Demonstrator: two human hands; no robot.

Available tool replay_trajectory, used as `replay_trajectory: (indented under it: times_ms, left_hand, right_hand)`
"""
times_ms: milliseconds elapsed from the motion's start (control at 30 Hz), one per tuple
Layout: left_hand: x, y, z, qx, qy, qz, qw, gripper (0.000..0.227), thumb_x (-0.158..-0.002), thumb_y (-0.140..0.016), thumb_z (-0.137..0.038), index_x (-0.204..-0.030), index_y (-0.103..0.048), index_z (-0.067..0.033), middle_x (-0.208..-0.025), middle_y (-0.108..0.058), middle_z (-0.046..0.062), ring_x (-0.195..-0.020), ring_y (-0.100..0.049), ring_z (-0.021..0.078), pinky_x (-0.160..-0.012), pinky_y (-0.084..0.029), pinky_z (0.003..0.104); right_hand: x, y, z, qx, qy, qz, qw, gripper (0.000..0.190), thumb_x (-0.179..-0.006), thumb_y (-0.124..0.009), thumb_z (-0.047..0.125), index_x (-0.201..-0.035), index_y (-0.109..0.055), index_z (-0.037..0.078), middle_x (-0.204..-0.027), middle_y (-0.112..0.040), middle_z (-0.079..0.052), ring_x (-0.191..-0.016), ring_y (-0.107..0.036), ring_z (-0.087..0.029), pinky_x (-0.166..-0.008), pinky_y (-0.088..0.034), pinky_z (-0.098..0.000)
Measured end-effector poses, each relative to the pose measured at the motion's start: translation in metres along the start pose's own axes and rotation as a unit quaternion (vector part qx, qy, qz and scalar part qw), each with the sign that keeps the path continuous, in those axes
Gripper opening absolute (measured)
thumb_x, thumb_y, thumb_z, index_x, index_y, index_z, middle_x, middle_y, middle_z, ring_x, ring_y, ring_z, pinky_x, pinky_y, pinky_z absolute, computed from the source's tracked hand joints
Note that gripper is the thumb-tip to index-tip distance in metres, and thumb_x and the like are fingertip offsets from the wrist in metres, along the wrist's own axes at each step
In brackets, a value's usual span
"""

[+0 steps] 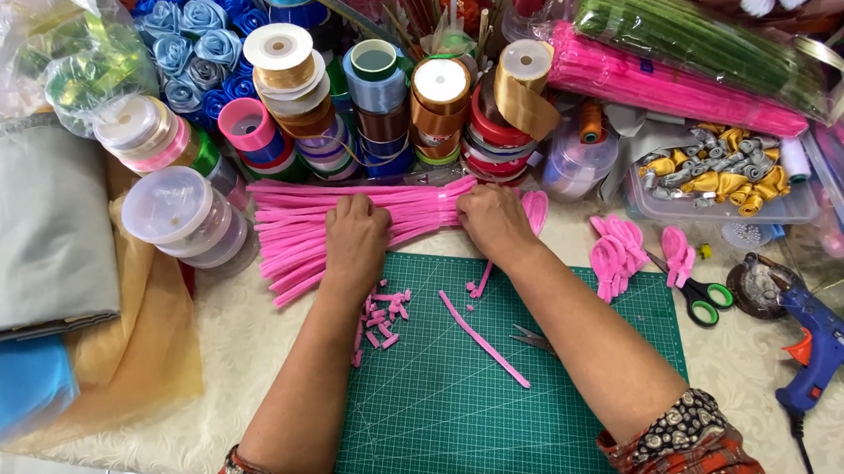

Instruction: Bending and cutting pink pipe cleaners into specific shapes for a handicraft project.

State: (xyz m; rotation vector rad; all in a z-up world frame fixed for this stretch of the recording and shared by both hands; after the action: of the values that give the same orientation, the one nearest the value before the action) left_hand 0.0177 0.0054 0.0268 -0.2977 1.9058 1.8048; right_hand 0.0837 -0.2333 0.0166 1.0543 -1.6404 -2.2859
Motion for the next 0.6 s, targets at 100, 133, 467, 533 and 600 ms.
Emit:
replay_trajectory:
  times_ms: [100,133,467,533,600]
  left_hand:
    - [0.0,-0.006,0.014,0.012,0.011,0.005,1.0,0.021,-0.07,-0.087,-0.036,-0.081,-0.072,-0.0249,-0.09,-0.056,-0.002,-0.1,-0.057,0.023,-0.083,-0.046,0.038]
    - [0.002,-0.013,0.017,0.012,0.011,0.006,1.0,0.021,-0.07,-0.087,-0.036,-0.081,-0.072,-0.0249,-0.09,-0.056,-0.002,-0.1,-0.057,0.023,-0.083,-0.046,0.038]
    - [-0.003,0.033,0.051,-0.043,-0.028,-0.009,0.999,0.022,-0.079,-0.08,-0.04,-0.088,-0.065,-0.0265,-0.069,-0.067,-0.003,-0.076,-0.072,0.023,-0.074,-0.053,0.04]
    - [-0.005,0.066,0.062,0.013,-0.027,-0.001,1.0,0.016,-0.084,-0.078,-0.039,-0.087,-0.068,-0.0267,-0.068,-0.067,-0.002,-0.075,-0.072,0.0243,-0.071,-0.053,0.039]
    - [-0.007,0.115,0.069,0.054,0.0,0.036,0.998,0.006,-0.092,-0.074,-0.026,-0.091,-0.077,-0.0197,-0.075,-0.072,0.013,-0.079,-0.072,0.0379,-0.072,-0.054,0.051]
  right_hand:
    - [0.0,-0.001,0.003,-0.023,-0.012,0.002,1.0,0.009,-0.078,-0.078,0.021,-0.072,-0.072,0.019,-0.07,-0.065,-0.005,-0.075,-0.07,-0.03,-0.065,-0.056,-0.0415]
    - [0.0,0.001,0.006,-0.023,-0.013,0.003,1.0,0.009,-0.078,-0.078,0.021,-0.072,-0.072,0.019,-0.07,-0.065,-0.005,-0.075,-0.07,-0.03,-0.065,-0.056,-0.0415]
    - [0.0,-0.001,0.005,-0.027,-0.045,0.038,0.998,0.007,-0.077,-0.078,0.019,-0.077,-0.075,0.013,-0.074,-0.066,-0.011,-0.077,-0.071,-0.035,-0.068,-0.058,-0.0458]
    - [0.0,-0.007,0.003,-0.025,-0.047,0.041,0.998,0.007,-0.077,-0.078,0.019,-0.077,-0.075,0.013,-0.074,-0.067,-0.01,-0.078,-0.071,-0.035,-0.068,-0.058,-0.0458]
    - [0.001,-0.015,0.0,-0.038,-0.049,0.05,0.997,0.006,-0.074,-0.079,0.015,-0.077,-0.075,0.013,-0.075,-0.066,-0.01,-0.079,-0.071,-0.035,-0.069,-0.058,-0.0452]
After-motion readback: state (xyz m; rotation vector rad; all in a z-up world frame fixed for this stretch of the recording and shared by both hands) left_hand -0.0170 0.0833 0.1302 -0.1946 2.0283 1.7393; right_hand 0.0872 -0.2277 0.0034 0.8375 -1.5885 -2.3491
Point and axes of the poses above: each hand's wrist, its own x-axis away from the middle knuckle, its own y-axis out of the back of the hand, z = x × y, the point moved 3 cm from there along -x, towards the middle knuckle
